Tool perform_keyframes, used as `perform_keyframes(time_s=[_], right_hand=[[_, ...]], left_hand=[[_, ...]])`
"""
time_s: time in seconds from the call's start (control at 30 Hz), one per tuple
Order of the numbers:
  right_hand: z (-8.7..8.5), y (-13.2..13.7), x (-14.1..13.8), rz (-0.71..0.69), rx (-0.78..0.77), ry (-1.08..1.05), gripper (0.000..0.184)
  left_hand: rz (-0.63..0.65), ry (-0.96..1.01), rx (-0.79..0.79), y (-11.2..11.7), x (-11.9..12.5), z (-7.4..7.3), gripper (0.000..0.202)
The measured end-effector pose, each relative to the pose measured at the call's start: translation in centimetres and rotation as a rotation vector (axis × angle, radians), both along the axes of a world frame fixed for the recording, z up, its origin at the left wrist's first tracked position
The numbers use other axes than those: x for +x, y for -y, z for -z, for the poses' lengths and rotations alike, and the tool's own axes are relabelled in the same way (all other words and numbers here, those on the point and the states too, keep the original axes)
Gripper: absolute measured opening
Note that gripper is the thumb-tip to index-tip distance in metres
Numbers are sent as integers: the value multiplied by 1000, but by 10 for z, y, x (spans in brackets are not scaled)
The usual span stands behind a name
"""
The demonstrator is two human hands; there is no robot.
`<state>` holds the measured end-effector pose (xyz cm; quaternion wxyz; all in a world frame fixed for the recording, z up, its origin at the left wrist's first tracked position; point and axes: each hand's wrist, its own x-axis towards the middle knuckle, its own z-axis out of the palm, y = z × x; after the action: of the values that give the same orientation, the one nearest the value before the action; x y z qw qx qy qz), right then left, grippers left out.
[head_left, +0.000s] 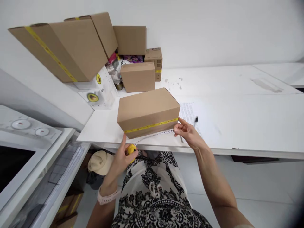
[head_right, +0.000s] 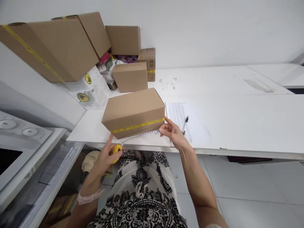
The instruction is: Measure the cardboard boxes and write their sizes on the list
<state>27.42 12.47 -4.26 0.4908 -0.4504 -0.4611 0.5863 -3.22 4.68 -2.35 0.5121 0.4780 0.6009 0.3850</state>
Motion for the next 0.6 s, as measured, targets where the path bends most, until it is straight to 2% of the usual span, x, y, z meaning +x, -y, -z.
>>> perform_keyframes(time_s=[0.13,0.2,0.27,0.37,0.43,0.5,0.6], right_hand=[[-47,-2,-10,27,112,44,100],[-66,-19,-15,55,136,49,99],[-78,-42,-17,82,119,36,98],[-92,-75,-16,119,123,40,84],[-105,-93,-15,119,195,76,59],[-119,-109,-19,89,288,128,34],[-138,-142,-35,8,383,205,20]], left_hand=[[113,-14,27,-35,-29,-52,112],[148,-2,80,-61,-38,-73,102],[204,6,100,-83,-40,-86,99],[203,-3,121,-93,-33,-94,110],[196,20,126,-86,-23,-93,111],[248,116,83,-74,-10,-88,89],[288,384,-27,-66,15,-77,51]])
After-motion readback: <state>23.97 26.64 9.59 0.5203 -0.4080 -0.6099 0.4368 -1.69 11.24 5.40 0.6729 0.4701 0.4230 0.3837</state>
